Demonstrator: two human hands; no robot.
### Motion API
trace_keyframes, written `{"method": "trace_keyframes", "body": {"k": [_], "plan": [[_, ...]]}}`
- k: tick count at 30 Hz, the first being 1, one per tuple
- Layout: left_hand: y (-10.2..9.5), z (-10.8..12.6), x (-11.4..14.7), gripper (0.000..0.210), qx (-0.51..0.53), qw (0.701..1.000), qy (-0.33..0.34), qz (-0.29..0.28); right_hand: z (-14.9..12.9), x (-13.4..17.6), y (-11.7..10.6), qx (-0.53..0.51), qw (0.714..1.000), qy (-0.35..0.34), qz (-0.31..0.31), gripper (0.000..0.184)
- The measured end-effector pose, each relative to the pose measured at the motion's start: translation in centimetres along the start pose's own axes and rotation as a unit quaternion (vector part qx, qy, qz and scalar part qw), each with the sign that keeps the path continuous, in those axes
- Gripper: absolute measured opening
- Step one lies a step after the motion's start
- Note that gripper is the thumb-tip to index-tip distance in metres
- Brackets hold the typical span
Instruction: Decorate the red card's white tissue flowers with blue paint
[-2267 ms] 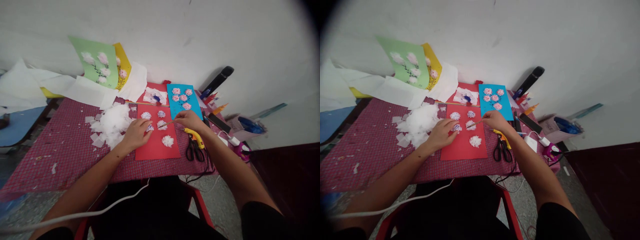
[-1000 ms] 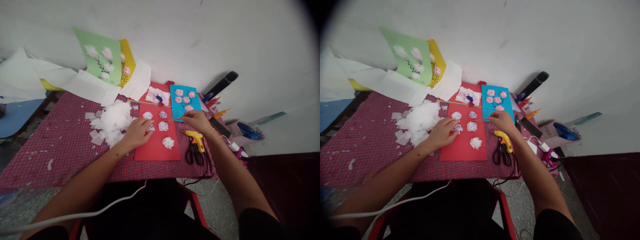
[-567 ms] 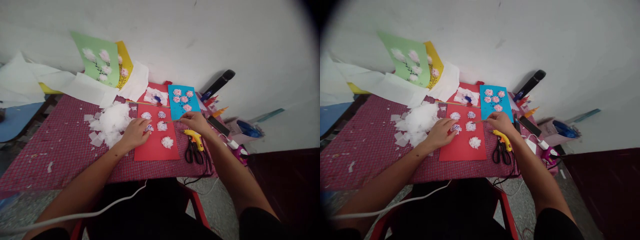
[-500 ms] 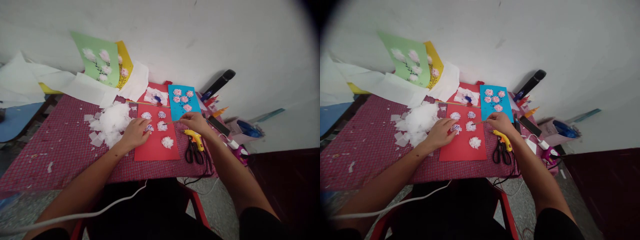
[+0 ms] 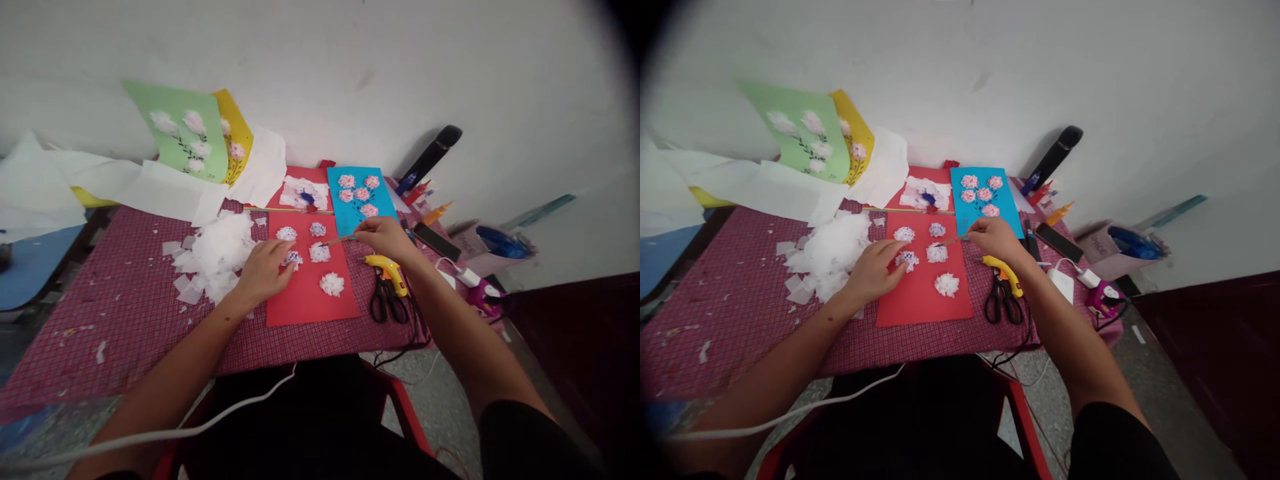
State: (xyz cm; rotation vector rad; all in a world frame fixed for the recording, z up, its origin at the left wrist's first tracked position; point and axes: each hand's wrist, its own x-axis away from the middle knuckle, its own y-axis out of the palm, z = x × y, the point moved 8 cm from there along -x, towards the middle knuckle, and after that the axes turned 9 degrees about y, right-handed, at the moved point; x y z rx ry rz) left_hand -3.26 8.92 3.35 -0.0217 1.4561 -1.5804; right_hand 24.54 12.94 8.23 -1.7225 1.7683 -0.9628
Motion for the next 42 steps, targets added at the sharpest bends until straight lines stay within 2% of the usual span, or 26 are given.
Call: {"method": "trace_keyframes", "body": {"k": [8,15,20,23,27,31,34,37,42], "plan": [[-0.2,-0.1,0.1,0.042,-0.010,1.000,0.003,0.006,-0.1,0.1,0.1,-0.005,1.000,-0.003,-0.005,0.018],[-0.4,-0.2,0.1,0.045,-0.002,1.000,-0.006,0.015,-0.7,0.2,0.5,0.024,0.999,-0.034,-0.005,0.014],[-0.5,-0.1,0.1,0.044,-0.010,1.000,-0.006,0.013,-0.7,-0.3,-0.8,-0.012,0.999,-0.040,0.032,0.020],[-0.5,0.0,0.0,0.045,-0.006,1.000,-0.008,0.008,-1.1,-2.0,-1.5,-0.030,0.996,-0.045,0.070,0.023],[-0.4,-0.2,0.1,0.045,-0.002,1.000,-0.016,0.002,-1.8,-6.2,-1.6,-0.042,0.990,-0.040,0.131,0.024],[-0.1,-0.3,0.2,0.046,-0.002,1.000,-0.021,-0.008,-1.8,-11.0,-0.4,-0.018,0.985,-0.003,0.170,0.024],[-0.1,-0.3,0.3,0.047,-0.003,1.000,-0.024,-0.010,-1.9,-13.4,0.7,0.007,0.982,0.001,0.188,0.025],[-0.1,-0.3,0.4,0.047,-0.005,1.000,-0.027,-0.009,-2.1,-14.3,1.5,0.033,0.982,-0.005,0.187,0.026],[-0.1,-0.3,0.3,0.046,-0.003,1.000,-0.020,-0.010,-2.4,-13.3,1.9,0.055,0.982,-0.020,0.179,0.026]]}}
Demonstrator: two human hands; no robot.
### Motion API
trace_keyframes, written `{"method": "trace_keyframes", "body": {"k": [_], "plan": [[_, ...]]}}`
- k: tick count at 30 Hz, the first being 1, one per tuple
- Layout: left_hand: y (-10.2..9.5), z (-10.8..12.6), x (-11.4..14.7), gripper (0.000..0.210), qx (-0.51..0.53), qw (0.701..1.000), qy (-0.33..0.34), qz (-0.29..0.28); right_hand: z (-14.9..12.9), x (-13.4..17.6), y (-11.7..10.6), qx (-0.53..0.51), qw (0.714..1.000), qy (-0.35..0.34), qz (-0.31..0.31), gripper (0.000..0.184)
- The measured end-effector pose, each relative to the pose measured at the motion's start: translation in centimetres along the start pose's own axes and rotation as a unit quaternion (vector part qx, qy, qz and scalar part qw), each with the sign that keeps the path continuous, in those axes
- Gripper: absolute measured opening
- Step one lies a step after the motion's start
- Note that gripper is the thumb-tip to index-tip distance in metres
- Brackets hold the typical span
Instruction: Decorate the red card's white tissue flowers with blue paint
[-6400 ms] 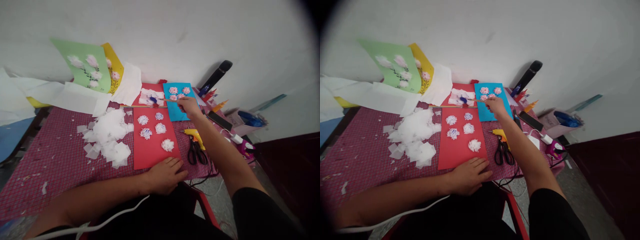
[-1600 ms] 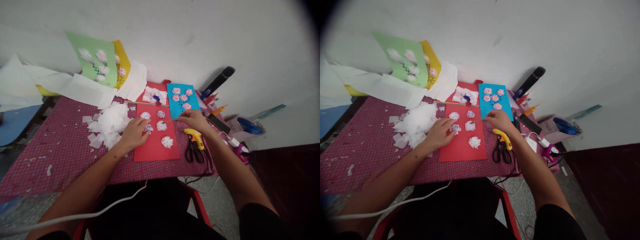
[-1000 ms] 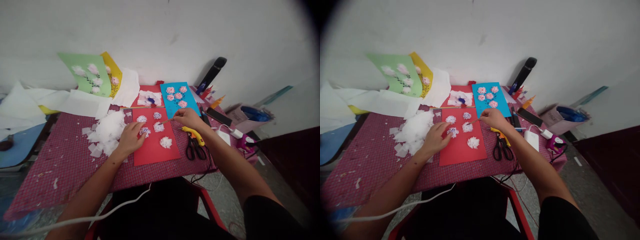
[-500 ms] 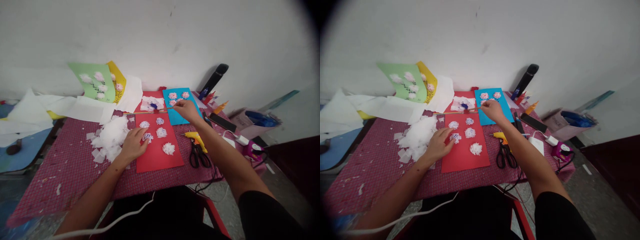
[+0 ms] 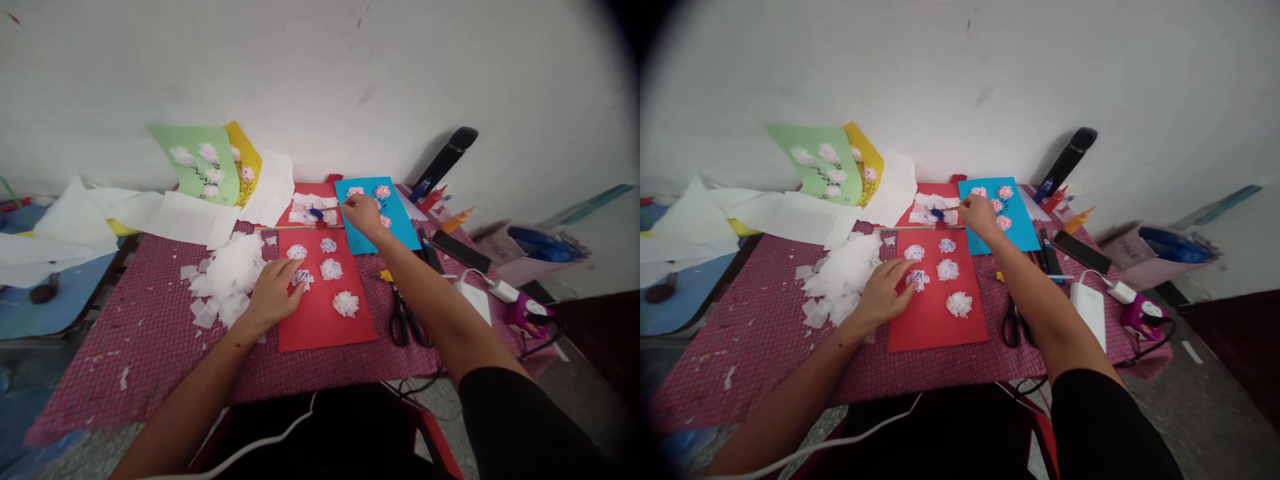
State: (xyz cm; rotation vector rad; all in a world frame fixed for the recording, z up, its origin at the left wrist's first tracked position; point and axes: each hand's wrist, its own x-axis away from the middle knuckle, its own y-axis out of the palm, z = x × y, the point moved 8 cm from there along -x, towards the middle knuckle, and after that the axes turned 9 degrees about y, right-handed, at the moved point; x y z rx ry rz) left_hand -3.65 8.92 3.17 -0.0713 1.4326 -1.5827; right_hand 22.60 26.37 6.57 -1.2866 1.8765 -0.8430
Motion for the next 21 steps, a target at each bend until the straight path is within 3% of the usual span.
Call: {"method": "trace_keyframes", "body": {"k": [12,17,21], "plan": [[-0.5,-0.3,-0.1,0.050,-0.005,1.000,-0.011,0.009,1.2,0.9,0.2,0.008,1.000,-0.007,-0.016,0.025],[-0.5,-0.4,-0.2,0.049,-0.009,1.000,-0.007,0.014,1.5,2.7,-3.1,-0.035,0.999,-0.001,0.011,0.025],[-0.4,-0.5,-0.2,0.048,-0.005,1.000,-0.011,0.011,1.6,6.1,-5.6,-0.071,0.996,-0.018,-0.047,0.021]]}}
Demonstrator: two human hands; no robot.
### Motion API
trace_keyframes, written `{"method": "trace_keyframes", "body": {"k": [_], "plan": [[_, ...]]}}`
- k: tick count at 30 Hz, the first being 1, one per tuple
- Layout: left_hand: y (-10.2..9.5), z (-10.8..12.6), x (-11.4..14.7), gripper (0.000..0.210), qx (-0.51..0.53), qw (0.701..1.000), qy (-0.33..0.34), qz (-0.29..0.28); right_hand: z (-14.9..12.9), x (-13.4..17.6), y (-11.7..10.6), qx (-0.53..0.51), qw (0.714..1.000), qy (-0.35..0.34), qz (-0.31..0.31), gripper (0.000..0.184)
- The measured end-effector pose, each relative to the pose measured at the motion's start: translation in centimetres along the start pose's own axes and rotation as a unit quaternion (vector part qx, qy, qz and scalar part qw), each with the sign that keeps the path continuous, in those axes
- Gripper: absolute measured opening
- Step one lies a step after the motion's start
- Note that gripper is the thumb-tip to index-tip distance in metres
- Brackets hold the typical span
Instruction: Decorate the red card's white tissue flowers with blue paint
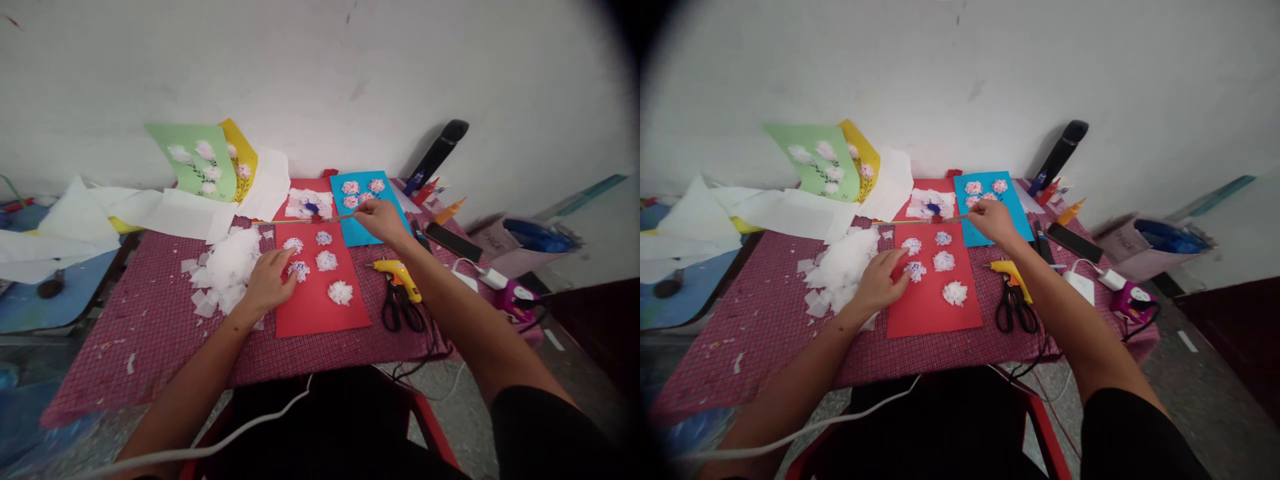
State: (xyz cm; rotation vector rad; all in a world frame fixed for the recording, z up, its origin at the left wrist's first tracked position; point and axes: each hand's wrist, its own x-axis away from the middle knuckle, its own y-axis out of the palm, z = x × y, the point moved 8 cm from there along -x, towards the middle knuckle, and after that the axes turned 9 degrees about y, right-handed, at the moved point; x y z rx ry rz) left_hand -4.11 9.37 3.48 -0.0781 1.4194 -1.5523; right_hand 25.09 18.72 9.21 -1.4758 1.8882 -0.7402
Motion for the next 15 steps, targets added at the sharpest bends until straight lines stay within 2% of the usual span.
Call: {"method": "trace_keyframes", "body": {"k": [3,5,9,15], "plan": [[0.1,0.0,0.0,0.047,0.005,1.000,0.000,-0.002,0.0,2.7,0.0,-0.001,0.998,-0.006,-0.065,0.020],[0.2,0.0,0.1,0.047,0.006,1.000,-0.002,-0.003,-0.2,4.2,0.3,0.015,0.996,-0.027,-0.083,0.018],[0.3,-0.1,0.1,0.048,0.006,1.000,-0.001,-0.006,-0.1,5.7,0.9,0.050,0.994,-0.042,-0.086,0.018],[0.4,-0.1,0.0,0.049,0.000,1.000,-0.003,-0.014,0.1,6.1,1.4,0.069,0.992,-0.041,-0.096,0.019]]}}
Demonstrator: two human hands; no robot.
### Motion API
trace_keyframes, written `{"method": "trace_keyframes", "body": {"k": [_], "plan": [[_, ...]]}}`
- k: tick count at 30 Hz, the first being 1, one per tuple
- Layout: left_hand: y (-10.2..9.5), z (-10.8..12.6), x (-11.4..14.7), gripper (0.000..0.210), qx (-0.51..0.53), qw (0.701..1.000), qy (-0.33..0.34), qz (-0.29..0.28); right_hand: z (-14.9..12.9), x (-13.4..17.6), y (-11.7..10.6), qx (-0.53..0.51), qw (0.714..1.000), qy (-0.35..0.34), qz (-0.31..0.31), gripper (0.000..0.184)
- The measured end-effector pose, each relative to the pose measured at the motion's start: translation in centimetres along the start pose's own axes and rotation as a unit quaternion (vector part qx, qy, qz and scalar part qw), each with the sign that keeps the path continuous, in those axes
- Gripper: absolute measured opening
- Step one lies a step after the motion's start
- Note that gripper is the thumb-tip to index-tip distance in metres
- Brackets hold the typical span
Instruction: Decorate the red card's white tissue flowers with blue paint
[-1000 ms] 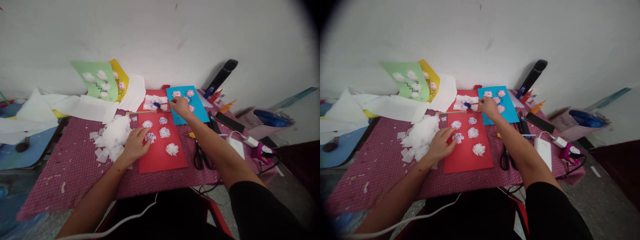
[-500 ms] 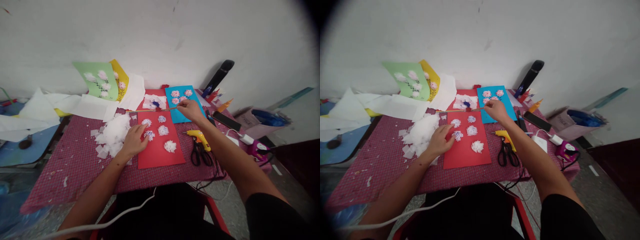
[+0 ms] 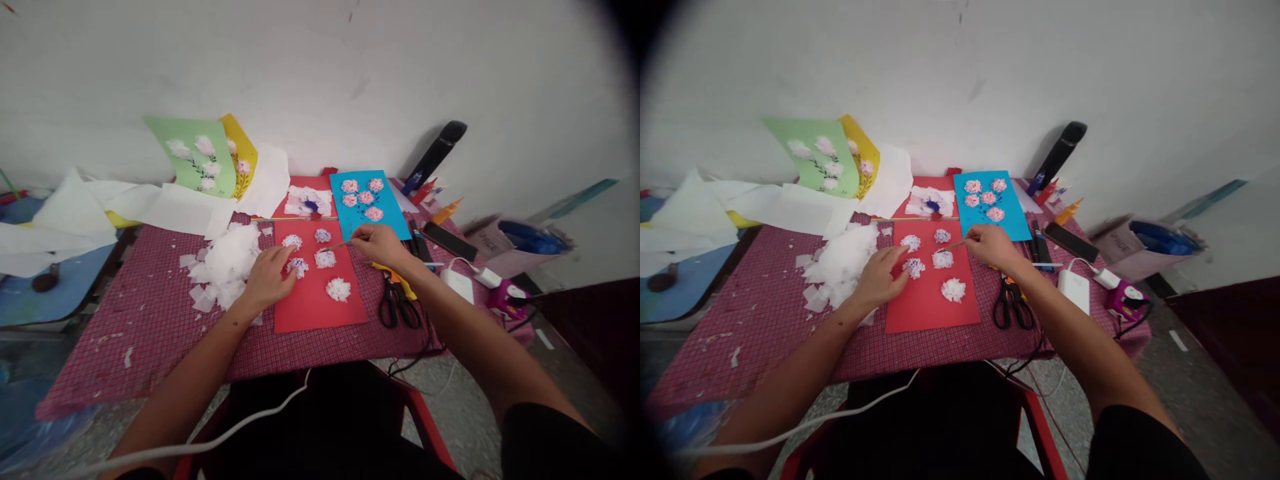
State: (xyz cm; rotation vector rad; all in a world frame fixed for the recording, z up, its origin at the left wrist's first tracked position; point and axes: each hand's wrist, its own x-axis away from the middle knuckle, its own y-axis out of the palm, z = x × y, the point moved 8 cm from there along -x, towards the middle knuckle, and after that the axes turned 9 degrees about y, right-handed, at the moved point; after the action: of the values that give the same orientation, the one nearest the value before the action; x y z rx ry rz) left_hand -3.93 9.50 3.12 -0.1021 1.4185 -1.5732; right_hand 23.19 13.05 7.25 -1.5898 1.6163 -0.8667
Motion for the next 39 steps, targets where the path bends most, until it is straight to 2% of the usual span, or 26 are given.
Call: {"method": "trace_keyframes", "body": {"k": [9,17,28,35,39], "plan": [[-0.1,0.2,0.0,0.048,0.000,1.000,0.013,0.009,1.3,0.0,-0.6,0.015,1.000,0.007,0.024,0.019],[-0.1,0.2,0.0,0.048,-0.004,1.000,0.019,0.013,1.2,-0.1,-0.8,-0.001,0.999,-0.005,0.032,0.018],[-0.1,0.3,0.1,0.048,-0.003,0.999,0.031,0.021,0.9,0.1,-0.4,-0.031,0.999,-0.010,0.001,0.016],[-0.1,0.3,0.0,0.050,0.001,1.000,0.023,0.016,1.7,-0.4,-1.0,0.005,0.999,0.029,0.030,0.016],[0.0,0.3,0.0,0.050,-0.002,1.000,0.015,0.007,1.8,-0.4,-1.0,0.002,0.999,0.029,0.027,0.016]]}}
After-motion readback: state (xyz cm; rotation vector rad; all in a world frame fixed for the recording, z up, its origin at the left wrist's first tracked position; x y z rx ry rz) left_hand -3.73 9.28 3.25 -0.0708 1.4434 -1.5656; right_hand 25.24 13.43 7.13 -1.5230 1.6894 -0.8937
